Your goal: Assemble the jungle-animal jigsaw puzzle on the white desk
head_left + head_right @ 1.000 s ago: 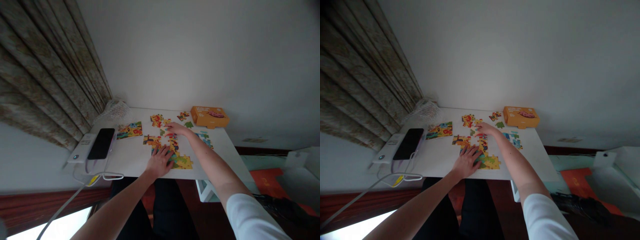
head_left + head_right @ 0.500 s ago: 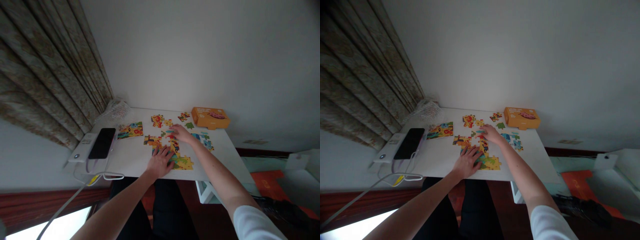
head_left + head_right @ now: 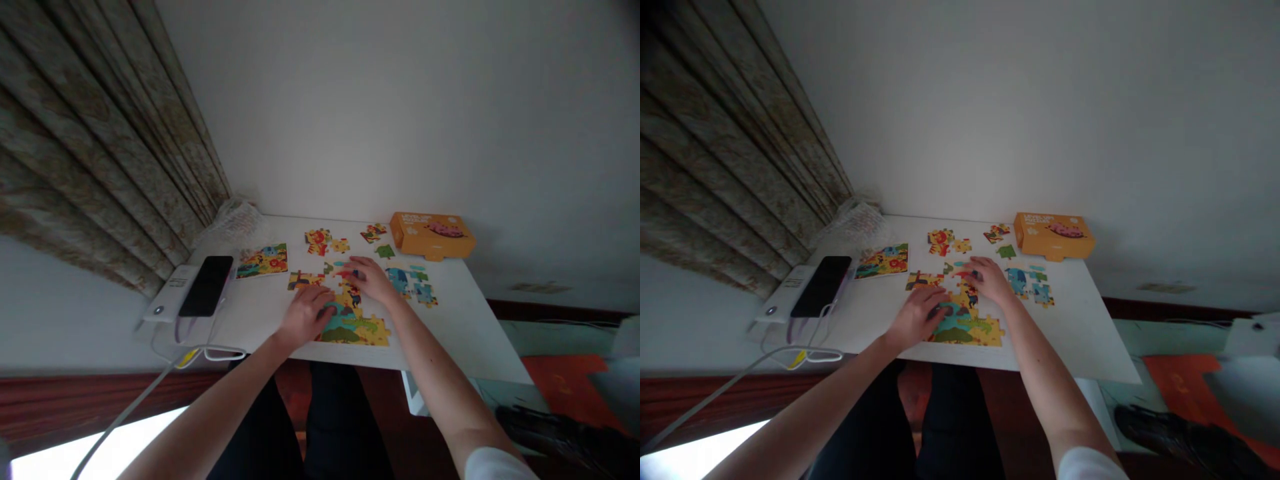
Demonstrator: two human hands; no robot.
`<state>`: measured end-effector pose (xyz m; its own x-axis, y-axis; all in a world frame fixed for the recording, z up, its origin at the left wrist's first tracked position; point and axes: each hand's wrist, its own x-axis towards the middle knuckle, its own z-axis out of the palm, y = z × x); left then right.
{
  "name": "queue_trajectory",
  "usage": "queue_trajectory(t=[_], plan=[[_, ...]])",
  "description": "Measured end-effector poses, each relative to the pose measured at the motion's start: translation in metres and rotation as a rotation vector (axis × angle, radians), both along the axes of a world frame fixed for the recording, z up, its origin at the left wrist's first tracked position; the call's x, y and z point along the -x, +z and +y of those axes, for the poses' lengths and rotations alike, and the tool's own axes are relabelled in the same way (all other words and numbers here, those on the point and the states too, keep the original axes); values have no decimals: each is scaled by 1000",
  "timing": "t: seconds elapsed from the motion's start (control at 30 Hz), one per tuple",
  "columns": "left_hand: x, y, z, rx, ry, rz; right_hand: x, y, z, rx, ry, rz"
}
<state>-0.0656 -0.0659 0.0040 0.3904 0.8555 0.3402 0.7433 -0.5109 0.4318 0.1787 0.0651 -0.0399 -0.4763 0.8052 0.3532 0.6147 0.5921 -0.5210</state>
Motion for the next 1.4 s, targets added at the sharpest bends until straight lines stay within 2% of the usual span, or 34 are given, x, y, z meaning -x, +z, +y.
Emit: queue_trajectory(t=[0.13,0.27,0.4,0.53,0.63,0.83,0.97,1.07,1.23,1.4], plan=[[34,10,37,126,48,177,2,3,-1,-41,18,-69],[54,16,71,345,1,348,2,3,-2,-53,16,-95],[53,22,93,455,-42,419,2,1,-1,-50,17,-96],[42,27,107,558,27,521,3,1,-1,-40,14,-104],[38,25,116,625,33,547,3,4,-3,-32,14,-127],[43,16,117,650,51,375,-2,7,-10,32,81,-212],[42,23,108,712,123,262,-3,6,-10,73,78,-241],[39,29,100,690,143,231,-2,8,-11,86,73,-266],[37,30,90,586,51,287,0,12,-13,92,70,-283],[35,30,83,546,26,419,-1,10,-12,93,73,-265]])
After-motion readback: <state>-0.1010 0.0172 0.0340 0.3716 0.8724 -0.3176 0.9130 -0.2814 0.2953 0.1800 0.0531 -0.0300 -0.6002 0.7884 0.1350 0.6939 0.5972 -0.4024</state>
